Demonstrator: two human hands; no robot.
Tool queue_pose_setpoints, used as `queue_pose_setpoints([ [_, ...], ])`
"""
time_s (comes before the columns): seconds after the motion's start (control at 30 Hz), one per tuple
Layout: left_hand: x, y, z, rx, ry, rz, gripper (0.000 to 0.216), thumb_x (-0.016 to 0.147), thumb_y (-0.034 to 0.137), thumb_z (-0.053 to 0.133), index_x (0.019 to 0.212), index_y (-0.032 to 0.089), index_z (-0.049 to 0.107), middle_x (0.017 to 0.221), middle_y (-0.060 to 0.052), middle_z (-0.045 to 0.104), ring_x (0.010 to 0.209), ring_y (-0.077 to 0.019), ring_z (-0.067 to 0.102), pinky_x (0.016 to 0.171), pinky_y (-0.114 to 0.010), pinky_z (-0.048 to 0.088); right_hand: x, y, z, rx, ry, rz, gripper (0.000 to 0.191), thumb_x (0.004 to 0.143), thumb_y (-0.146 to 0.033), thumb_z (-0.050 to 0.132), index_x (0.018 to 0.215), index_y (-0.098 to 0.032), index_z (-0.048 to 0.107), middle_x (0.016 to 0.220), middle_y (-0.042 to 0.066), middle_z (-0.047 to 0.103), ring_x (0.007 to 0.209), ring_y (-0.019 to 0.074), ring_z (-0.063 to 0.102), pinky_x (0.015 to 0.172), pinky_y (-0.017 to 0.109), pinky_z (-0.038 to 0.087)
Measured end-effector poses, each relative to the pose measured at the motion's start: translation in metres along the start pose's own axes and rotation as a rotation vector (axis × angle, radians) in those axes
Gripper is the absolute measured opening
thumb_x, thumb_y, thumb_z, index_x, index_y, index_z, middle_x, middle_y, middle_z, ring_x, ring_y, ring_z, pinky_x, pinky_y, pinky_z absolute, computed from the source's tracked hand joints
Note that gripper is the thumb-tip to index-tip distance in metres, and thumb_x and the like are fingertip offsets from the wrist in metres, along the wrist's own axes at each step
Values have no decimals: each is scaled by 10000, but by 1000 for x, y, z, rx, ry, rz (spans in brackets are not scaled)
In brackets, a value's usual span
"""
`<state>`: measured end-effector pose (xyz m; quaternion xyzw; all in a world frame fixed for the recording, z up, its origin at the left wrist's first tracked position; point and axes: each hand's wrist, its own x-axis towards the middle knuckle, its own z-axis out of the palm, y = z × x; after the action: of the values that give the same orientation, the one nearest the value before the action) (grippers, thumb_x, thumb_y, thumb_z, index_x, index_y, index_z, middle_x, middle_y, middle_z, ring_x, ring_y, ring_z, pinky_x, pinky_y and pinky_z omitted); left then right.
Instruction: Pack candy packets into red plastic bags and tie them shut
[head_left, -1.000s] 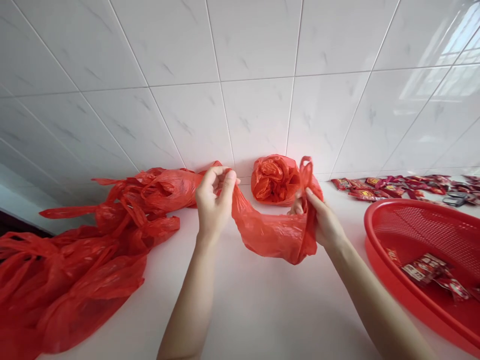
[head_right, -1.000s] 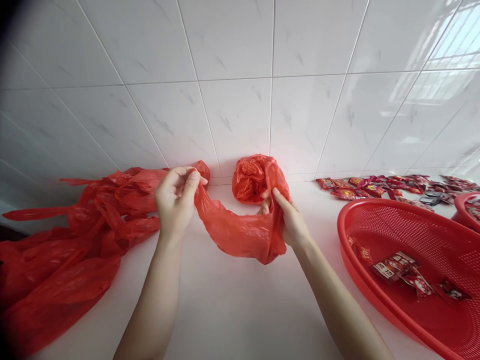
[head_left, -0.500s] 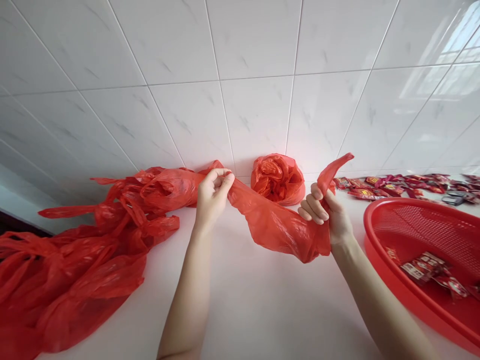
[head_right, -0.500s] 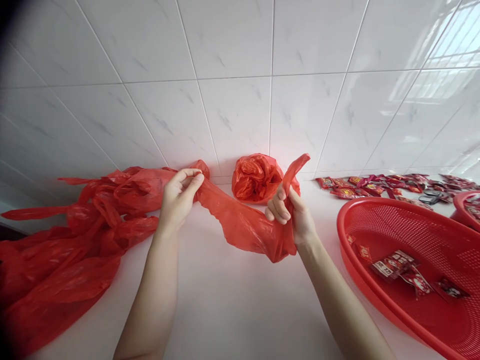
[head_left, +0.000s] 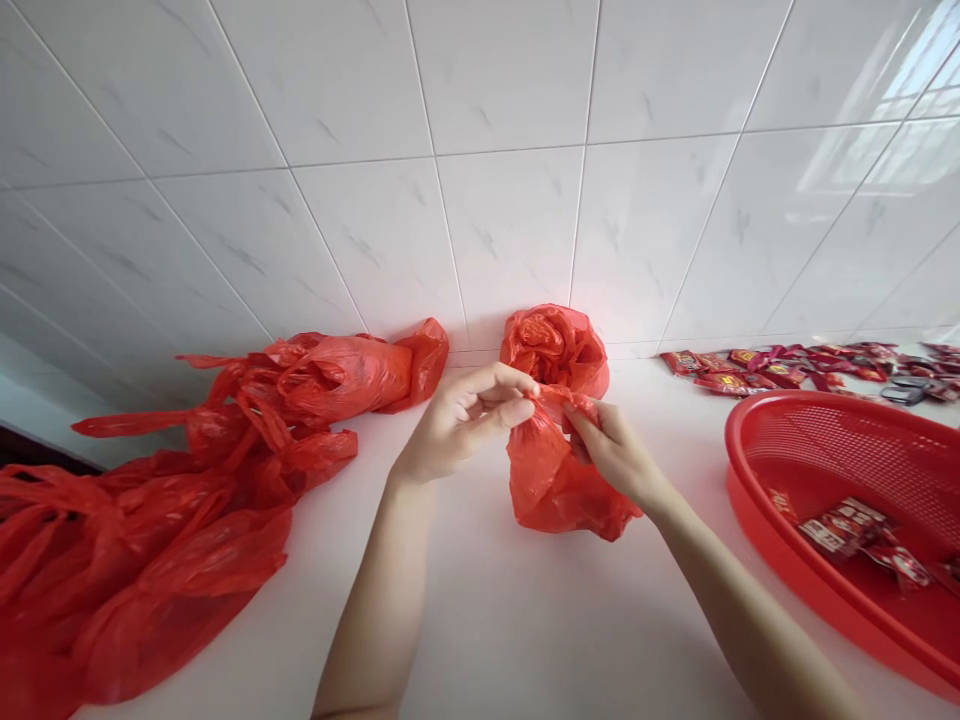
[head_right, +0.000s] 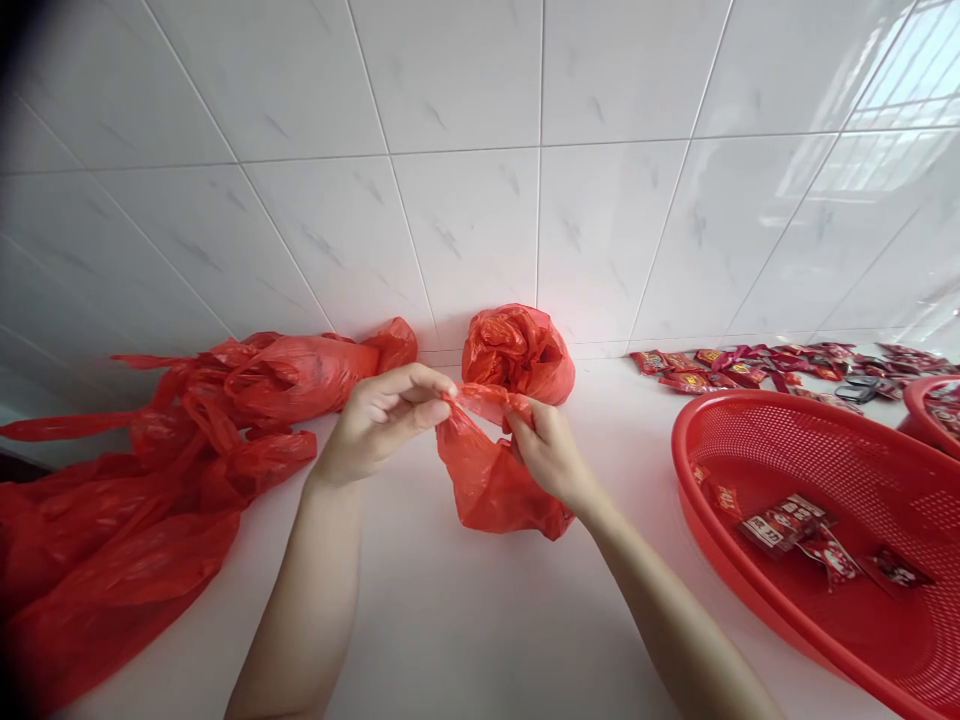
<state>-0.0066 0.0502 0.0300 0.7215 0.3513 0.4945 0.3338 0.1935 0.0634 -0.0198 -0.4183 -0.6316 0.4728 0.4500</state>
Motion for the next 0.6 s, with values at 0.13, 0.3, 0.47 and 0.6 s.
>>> queue_pose_setpoints([
  [0.13,3,-4,19,63,-86,21,174,934,364,661,1022,243,750,1005,-51,765,917,-206,726,819,-315,591,-4,0,0,-84,-109,-78,192,898,-272,457,716,-237,409,594,-57,408,525,114,395,504,261,322],
  [0.3,6,-9,27,227,15,72,183,943,351,642,1041,243,751,1163,-68,752,1022,-222,714,708,-271,574,-4,0,-3,-137,-213,-155,102,882,-213,403,823,-220,485,657,-49,463,569,122,438,539,266,346],
  [0.47,6,-11,24,337,9,-20,238,946,401,641,1089,237,739,931,-21,777,830,-178,711,721,-269,545,-3,-3,-6,-132,-294,-163,189,892,-217,405,703,-225,412,599,-65,403,542,102,377,522,255,317],
  [0.6,6,-12,24,364,20,-68,210,948,369,632,1089,231,702,722,37,686,637,-127,610,650,-244,497,-3,-7,-8,-162,-298,-202,172,869,-209,473,706,-215,420,638,-63,380,568,93,337,518,241,295],
])
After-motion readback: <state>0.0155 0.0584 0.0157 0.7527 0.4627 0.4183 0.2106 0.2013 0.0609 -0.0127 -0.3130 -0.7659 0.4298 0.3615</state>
